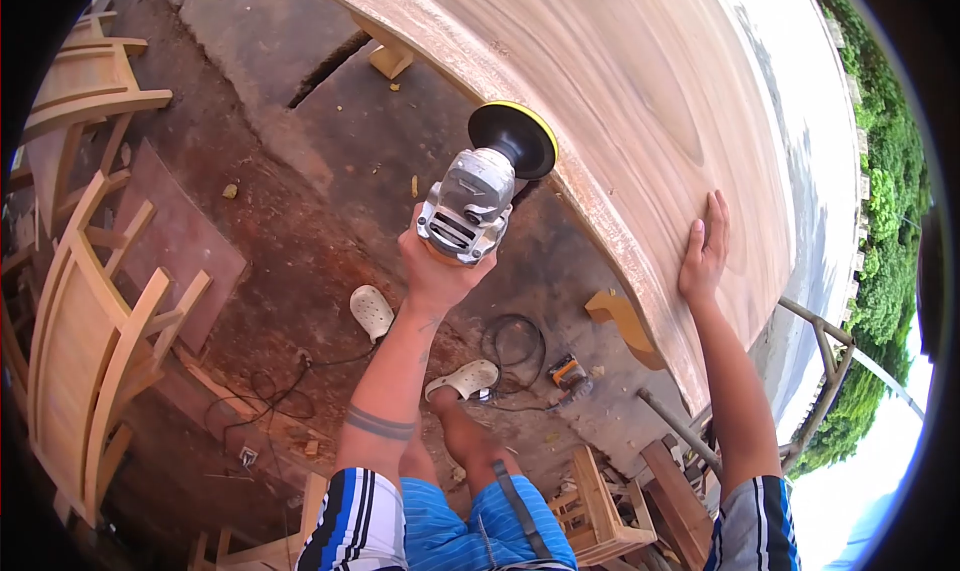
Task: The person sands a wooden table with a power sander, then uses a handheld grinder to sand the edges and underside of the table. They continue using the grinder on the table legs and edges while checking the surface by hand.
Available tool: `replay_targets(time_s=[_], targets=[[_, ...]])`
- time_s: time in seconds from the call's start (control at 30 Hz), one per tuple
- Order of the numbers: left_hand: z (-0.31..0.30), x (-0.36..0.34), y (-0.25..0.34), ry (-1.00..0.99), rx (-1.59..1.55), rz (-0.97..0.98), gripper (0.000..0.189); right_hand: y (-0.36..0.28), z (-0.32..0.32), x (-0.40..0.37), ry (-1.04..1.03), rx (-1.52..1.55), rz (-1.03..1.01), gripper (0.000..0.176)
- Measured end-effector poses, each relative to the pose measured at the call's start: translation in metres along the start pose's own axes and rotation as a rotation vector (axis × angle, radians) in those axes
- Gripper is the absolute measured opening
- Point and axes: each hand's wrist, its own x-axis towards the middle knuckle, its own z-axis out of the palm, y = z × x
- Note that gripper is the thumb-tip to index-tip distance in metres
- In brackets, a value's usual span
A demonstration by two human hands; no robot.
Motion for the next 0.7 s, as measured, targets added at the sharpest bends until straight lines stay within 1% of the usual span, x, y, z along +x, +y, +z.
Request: replay_targets(time_s=[0.03, 0.13, 0.17, 0.27, 0.33, 0.4, 0.43, 0.53, 0.57, 0.63, 0.67, 0.7], targets=[[-0.005, 0.006, 0.005, -0.008, 0.029, 0.098, 0.041, -0.001, 0.000, 0.001, 0.001, 0.003, 0.004, 0.045], [-0.015, 0.026, 0.025, 0.021, 0.015, 0.118, 0.045, -0.004, -0.001, 0.002, -0.003, 0.007, 0.012, 0.045], [-0.019, 0.032, 0.032, 0.014, 0.016, 0.098, 0.048, -0.005, 0.000, 0.002, -0.004, 0.009, 0.015, 0.046], [-0.031, 0.052, 0.040, 0.102, -0.023, 0.137, 0.040, -0.005, -0.001, 0.002, -0.008, 0.014, 0.020, 0.046], [-0.043, 0.061, 0.032, 0.111, -0.007, 0.117, 0.040, -0.002, 0.001, 0.000, -0.012, 0.024, 0.023, 0.046], [-0.056, 0.074, 0.036, 0.129, -0.009, 0.113, 0.040, -0.003, 0.000, 0.001, -0.022, 0.005, 0.029, 0.046], [-0.064, 0.080, 0.030, 0.150, 0.033, 0.124, 0.038, -0.003, 0.000, 0.001, -0.026, -0.004, 0.033, 0.046], [-0.082, 0.101, 0.033, 0.195, 0.024, 0.174, 0.036, -0.007, -0.001, 0.002, -0.045, -0.029, 0.025, 0.047], [-0.089, 0.107, 0.031, 0.179, 0.061, 0.160, 0.033, -0.010, 0.000, 0.005, -0.059, -0.041, 0.000, 0.047], [-0.102, 0.122, 0.028, 0.202, 0.021, 0.175, 0.032, -0.019, 0.001, 0.011, -0.088, -0.065, -0.044, 0.048], [-0.107, 0.128, 0.027, 0.214, 0.004, 0.180, 0.031, -0.036, 0.008, 0.019, -0.104, -0.014, -0.102, 0.049], [-0.113, 0.135, 0.026, 0.233, 0.020, 0.192, 0.031, -0.066, 0.017, 0.033, -0.123, 0.040, -0.159, 0.050]])
